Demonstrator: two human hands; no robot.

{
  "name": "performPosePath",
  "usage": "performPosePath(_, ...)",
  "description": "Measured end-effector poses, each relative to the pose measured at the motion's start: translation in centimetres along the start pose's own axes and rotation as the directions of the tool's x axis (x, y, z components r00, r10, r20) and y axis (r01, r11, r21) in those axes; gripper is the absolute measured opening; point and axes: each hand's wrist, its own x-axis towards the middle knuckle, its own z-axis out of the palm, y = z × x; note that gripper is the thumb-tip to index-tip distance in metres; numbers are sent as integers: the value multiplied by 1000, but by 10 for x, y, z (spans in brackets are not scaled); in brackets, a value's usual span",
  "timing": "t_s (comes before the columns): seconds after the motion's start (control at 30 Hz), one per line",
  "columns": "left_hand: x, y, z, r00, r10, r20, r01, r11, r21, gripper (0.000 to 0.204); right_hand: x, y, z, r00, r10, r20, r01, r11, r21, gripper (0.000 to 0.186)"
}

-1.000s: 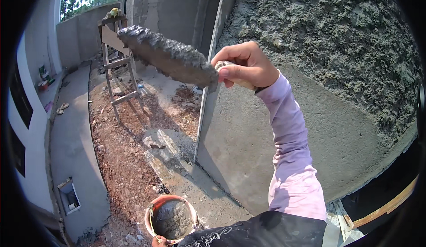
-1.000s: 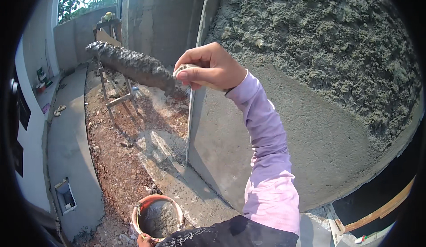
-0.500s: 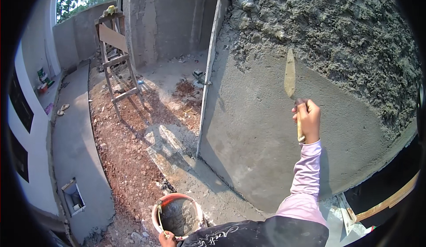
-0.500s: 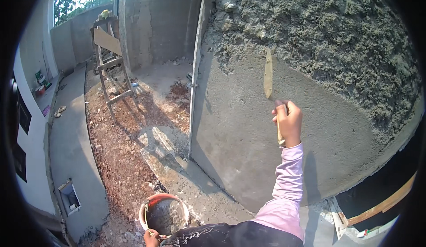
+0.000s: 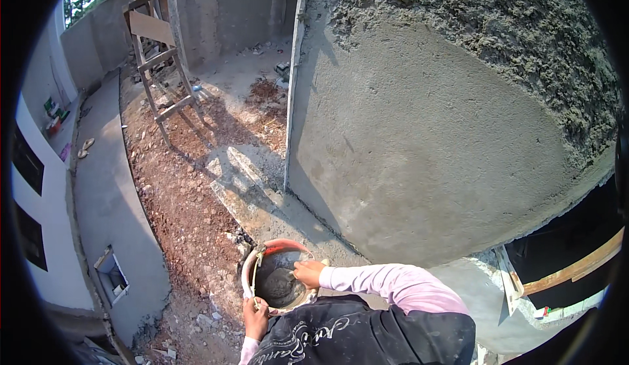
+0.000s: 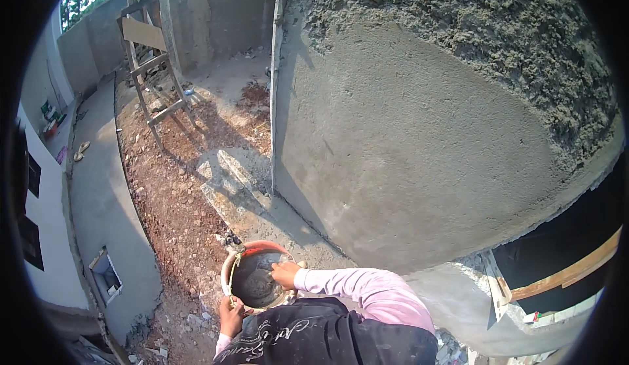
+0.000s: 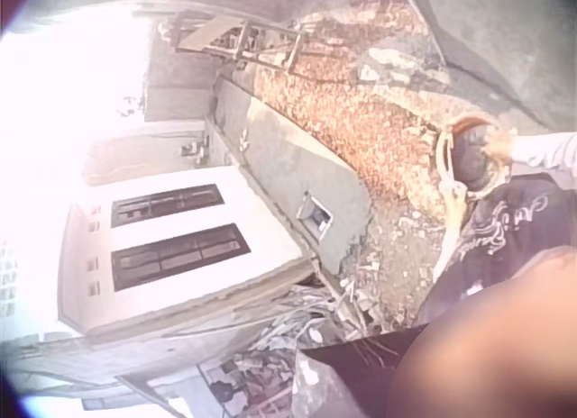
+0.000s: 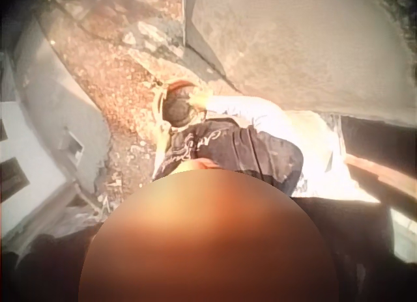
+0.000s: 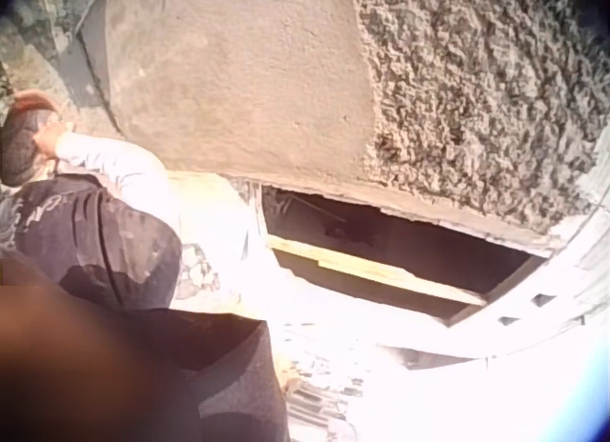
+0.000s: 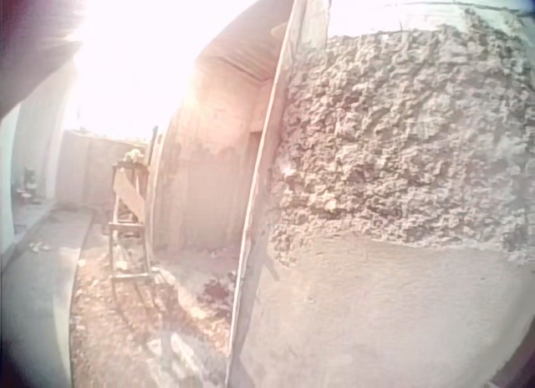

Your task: The person applies plaster to a rough exterior wall using a trowel, repeatedly taking plaster from a bucket and flinging or spreading it onto the surface.

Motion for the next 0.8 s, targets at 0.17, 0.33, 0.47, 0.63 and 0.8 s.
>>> performPosePath(0.17,-8,1,7,1000,14,15,-14,1000,-16,9,-11,43,-7,996,60,-59,-66,993,-97,21)
performPosePath(0.33,1,-24,-7,1000,9,24,-7,997,-78,10,13,-8,36,992,-36,124,16,987,162,24)
performPosePath(0.47,-6,-13,-13,999,-24,-27,19,986,-168,12,-12,-4,-9,998,-45,42,21,888,460,28)
performPosePath(0.63,0,-14,-25,996,-58,-66,46,983,-180,14,-31,7,-60,997,66,30,-73,918,389,31)
performPosePath(0.8,4,2,-30,987,-83,-139,45,965,-257,11,-36,27,-120,987,62,-151,-9,945,326,32)
